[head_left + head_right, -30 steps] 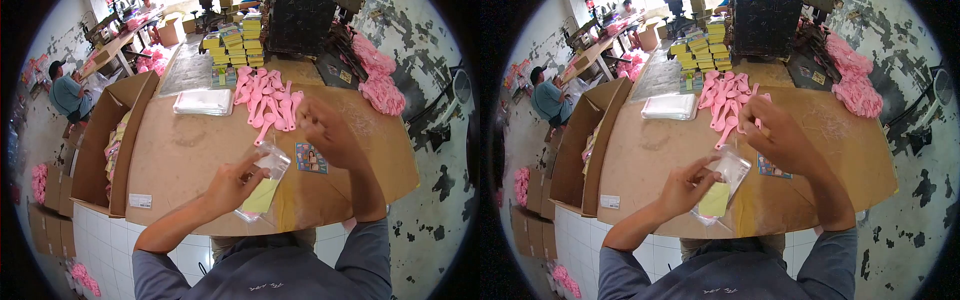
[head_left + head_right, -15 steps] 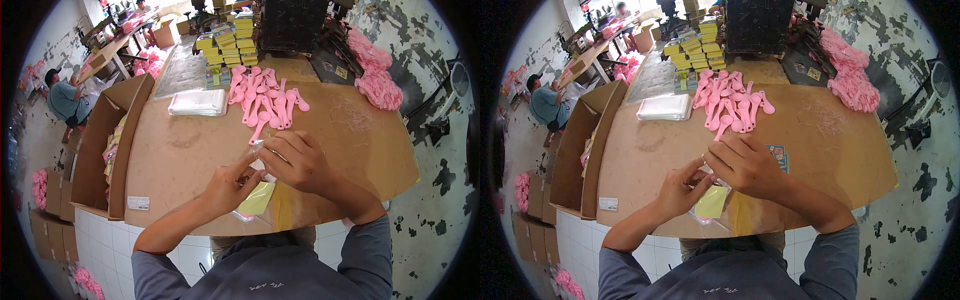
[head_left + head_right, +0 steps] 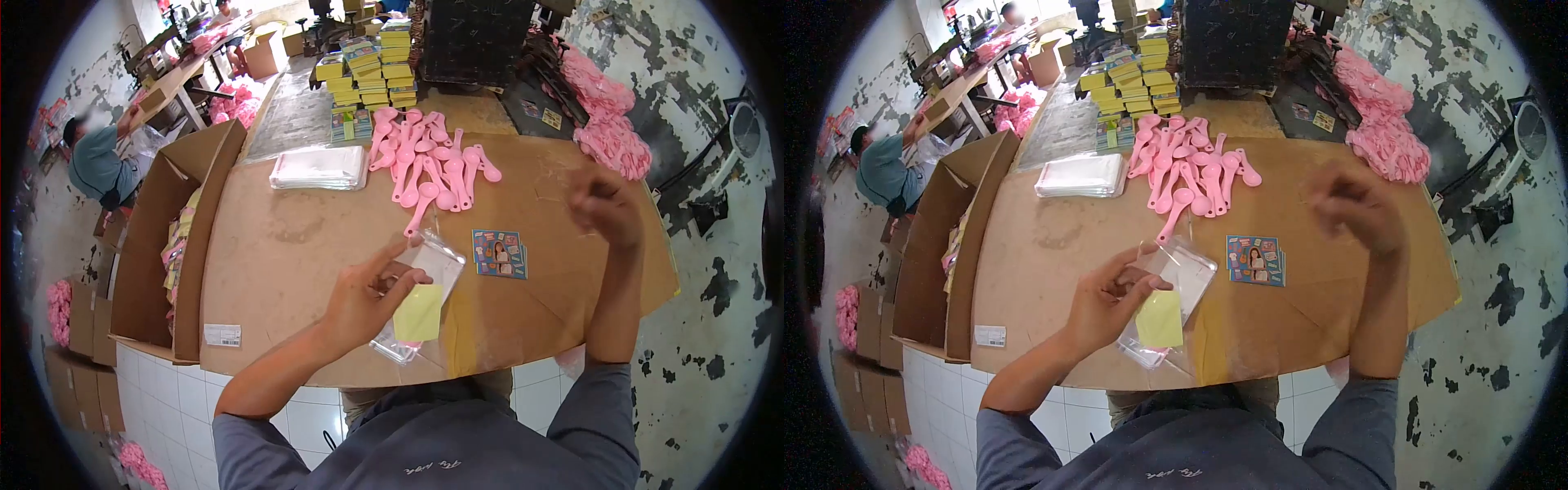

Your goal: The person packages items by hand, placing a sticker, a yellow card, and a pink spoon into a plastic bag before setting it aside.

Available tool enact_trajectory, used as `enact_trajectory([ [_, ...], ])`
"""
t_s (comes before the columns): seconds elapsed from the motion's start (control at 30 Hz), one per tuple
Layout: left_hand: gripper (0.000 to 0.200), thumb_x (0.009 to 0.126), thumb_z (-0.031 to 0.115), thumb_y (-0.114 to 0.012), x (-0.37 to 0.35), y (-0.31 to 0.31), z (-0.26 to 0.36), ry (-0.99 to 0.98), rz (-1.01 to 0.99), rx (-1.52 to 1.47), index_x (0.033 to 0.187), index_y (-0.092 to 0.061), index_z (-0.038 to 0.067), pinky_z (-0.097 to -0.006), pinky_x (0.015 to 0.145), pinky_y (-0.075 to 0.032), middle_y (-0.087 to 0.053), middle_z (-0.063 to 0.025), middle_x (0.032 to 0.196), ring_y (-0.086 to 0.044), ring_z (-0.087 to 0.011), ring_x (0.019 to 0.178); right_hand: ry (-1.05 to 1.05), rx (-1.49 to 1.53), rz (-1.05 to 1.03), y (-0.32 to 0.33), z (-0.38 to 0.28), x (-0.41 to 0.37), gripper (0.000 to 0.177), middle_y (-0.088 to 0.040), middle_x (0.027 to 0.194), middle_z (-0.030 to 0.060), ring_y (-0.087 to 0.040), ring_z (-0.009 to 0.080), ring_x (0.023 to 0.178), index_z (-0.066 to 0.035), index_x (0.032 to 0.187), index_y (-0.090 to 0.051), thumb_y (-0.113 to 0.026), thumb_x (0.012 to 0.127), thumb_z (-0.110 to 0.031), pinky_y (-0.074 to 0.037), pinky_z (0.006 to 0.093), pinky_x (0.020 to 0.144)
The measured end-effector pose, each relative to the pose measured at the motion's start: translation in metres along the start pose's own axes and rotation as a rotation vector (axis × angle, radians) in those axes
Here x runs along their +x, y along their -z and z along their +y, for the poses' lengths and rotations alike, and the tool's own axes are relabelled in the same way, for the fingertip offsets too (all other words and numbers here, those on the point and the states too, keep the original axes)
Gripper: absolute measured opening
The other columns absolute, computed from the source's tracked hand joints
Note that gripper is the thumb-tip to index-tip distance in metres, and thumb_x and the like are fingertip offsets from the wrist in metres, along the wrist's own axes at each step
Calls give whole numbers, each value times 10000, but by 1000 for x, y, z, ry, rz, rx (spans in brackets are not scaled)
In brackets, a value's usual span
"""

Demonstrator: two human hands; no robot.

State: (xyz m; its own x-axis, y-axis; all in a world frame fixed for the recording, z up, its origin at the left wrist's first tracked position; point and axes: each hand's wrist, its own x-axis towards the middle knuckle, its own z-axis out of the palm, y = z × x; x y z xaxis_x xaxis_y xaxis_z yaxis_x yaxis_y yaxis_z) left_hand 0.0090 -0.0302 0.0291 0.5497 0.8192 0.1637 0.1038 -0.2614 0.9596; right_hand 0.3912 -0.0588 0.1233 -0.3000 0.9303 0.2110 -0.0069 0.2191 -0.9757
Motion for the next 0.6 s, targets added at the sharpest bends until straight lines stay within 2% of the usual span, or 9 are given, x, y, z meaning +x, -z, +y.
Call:
enact_trajectory([
  [0.03,437,1005,34,-629,1,1,-2,-5,12,-46,1420,-511,-31,-252,771,-575,-768,-128,974,-708,-106,896,21,67,-32,38,5,-3,93,-610,928,47,-611,131,861,-25,1012,-606,-623,923,-3,-489,259,746],
  [0.1,425,1015,39,-616,1,1,-3,-6,26,-108,1419,-508,-34,-249,786,-569,-767,-125,972,-702,-102,910,7,-509,116,107,50,-24,209,-644,994,95,-639,212,938,-11,1107,-613,-613,901,24,-515,329,805],
  [0.17,401,1027,46,-599,1,0,-1,-6,28,-137,1408,-513,-40,-250,801,-564,-766,-123,972,-700,-102,928,-63,-1794,486,158,110,-45,311,-671,1076,142,-652,282,1031,-7,1191,-611,-617,882,26,-522,394,865],
  [0.27,359,1051,74,-562,3,2,-6,-35,-3,-99,1386,-526,-49,-253,787,-557,-764,-127,979,-705,-114,934,-167,-1252,726,120,86,-39,412,-664,1215,183,-610,349,1190,-21,1264,-605,-621,855,29,-489,450,973],
  [0.37,331,1075,123,-528,5,1,1,14,-1,-162,1358,-553,-46,-249,755,-547,-759,-133,992,-713,-132,945,0,-1517,709,77,66,-23,364,-686,1213,142,-649,287,1138,-14,1250,-629,-633,886,1,-515,404,941],
  [0.43,322,1081,153,-522,6,-3,-7,11,11,-240,1331,-574,-42,-254,753,-550,-753,-127,986,-717,-147,957,-26,-994,598,30,57,0,295,-710,1120,120,-677,230,1030,-9,1206,-665,-663,915,-59,-534,356,881],
  [0.5,317,1085,177,-519,7,-4,-10,22,22,-270,1303,-591,-41,-264,766,-558,-747,-125,985,-720,-161,967,-86,-796,434,-20,60,14,258,-717,1039,94,-672,176,931,-6,1167,-689,-687,934,-117,-535,317,821],
  [0.6,315,1083,200,-526,7,-3,-9,60,22,-277,1266,-608,-43,-284,806,-575,-737,-129,1004,-719,-173,973,-25,-520,31,-94,54,25,307,-705,982,67,-665,156,903,-19,1199,-678,-725,914,-122,-529,315,832],
])
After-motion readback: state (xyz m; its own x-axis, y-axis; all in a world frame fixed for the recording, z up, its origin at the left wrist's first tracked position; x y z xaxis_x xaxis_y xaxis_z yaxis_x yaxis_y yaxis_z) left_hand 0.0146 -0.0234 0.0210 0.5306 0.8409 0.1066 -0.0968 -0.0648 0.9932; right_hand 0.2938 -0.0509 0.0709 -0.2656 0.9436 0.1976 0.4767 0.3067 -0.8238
